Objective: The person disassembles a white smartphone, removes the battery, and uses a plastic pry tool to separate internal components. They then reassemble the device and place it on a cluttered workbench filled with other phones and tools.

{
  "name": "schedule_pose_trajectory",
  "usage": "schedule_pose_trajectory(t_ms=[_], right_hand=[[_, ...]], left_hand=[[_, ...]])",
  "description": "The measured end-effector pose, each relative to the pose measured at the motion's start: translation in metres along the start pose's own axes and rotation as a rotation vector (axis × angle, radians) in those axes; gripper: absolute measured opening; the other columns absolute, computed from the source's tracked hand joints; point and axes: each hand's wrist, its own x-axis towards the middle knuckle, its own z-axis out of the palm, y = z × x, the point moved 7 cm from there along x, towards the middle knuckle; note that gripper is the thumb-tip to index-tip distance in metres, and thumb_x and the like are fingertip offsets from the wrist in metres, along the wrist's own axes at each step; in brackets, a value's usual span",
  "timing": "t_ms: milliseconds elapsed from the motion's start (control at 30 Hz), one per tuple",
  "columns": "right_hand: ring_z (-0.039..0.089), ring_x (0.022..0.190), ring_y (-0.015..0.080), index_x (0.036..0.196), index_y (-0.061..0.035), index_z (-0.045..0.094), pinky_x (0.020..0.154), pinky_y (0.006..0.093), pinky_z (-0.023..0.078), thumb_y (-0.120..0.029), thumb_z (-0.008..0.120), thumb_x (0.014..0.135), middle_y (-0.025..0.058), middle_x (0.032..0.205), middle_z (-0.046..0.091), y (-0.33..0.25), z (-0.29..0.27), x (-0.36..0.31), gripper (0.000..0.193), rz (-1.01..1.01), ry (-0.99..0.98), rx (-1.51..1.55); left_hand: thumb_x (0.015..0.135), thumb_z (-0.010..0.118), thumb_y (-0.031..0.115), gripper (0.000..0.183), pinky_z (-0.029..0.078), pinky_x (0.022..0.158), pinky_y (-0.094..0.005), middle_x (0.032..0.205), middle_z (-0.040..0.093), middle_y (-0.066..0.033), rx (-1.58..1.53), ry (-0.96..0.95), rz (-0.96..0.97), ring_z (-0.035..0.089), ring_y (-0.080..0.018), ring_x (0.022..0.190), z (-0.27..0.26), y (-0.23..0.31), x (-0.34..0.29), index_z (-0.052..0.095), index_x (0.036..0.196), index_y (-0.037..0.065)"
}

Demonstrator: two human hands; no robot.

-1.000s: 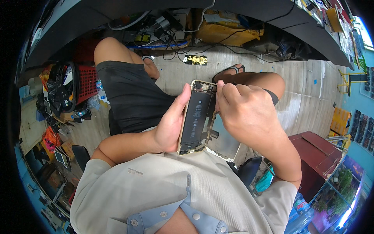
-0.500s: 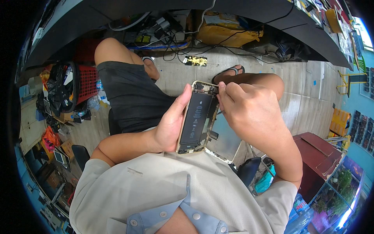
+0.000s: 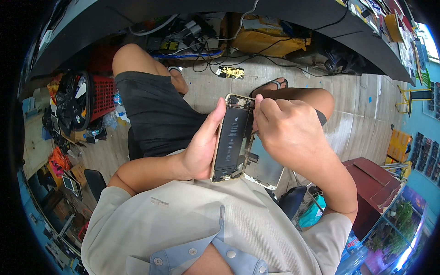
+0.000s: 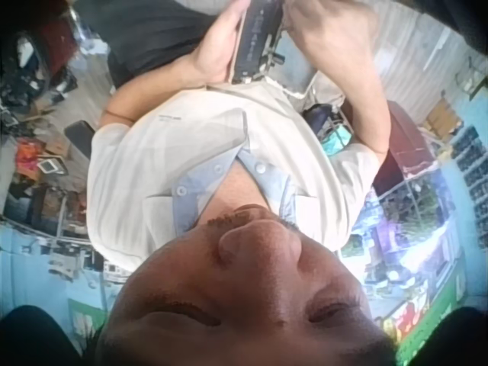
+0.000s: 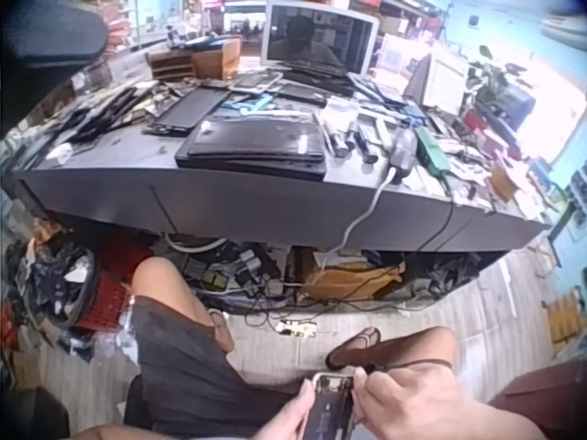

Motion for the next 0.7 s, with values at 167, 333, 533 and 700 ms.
schedule_pose_trajectory(t_ms=[167,333,533,700], right_hand=[[0.073,0.072,0.0214,0.116,0.0123,0.081,0.062,0.0377,0.06,-0.002,0.084,0.091,0.0076,0.087,0.064,-0.001,0.004,-0.001,0.029,0.01,-0.018,-0.013],[0.074,0.073,0.0216,0.116,0.0084,0.083,0.062,0.0394,0.059,-0.006,0.087,0.089,0.0067,0.088,0.065,0.003,-0.001,-0.003,0.031,0.058,-0.009,-0.008],[0.068,0.068,0.0221,0.125,-0.0015,0.087,0.06,0.0399,0.054,-0.007,0.092,0.086,0.0066,0.086,0.07,0.023,-0.028,0.0,0.039,0.207,0.057,0.189],[0.069,0.09,0.0218,0.125,0.0019,0.085,0.079,0.0359,0.053,-0.023,0.076,0.115,0.0105,0.099,0.074,0.066,-0.066,-0.008,0.029,0.405,0.118,0.629]], left_hand=[[0.122,0.033,0.08,0.082,0.066,0.08,-0.0287,0.121,0.08,0.0009,0.026,-0.015,-0.013,0.077,-0.0078,0.096,-0.008,-0.003,0.0,0.069,0.155,0.015],[0.121,0.034,0.081,0.083,0.067,0.081,-0.0302,0.119,0.08,-0.0012,0.006,0.039,-0.016,0.078,-0.0092,0.098,-0.006,-0.003,0.0,0.071,0.153,0.014],[0.122,0.033,0.08,0.086,0.067,0.091,-0.033,0.136,0.078,-0.0043,-0.159,-0.179,-0.009,0.078,-0.0128,0.109,0.009,0.0,-0.003,0.062,0.166,0.013],[0.123,0.032,0.077,0.089,0.062,0.111,-0.0358,0.156,0.072,-0.0066,-0.099,-0.138,-0.023,0.075,-0.0155,0.129,0.021,0.004,-0.008,0.043,0.184,0.014]])
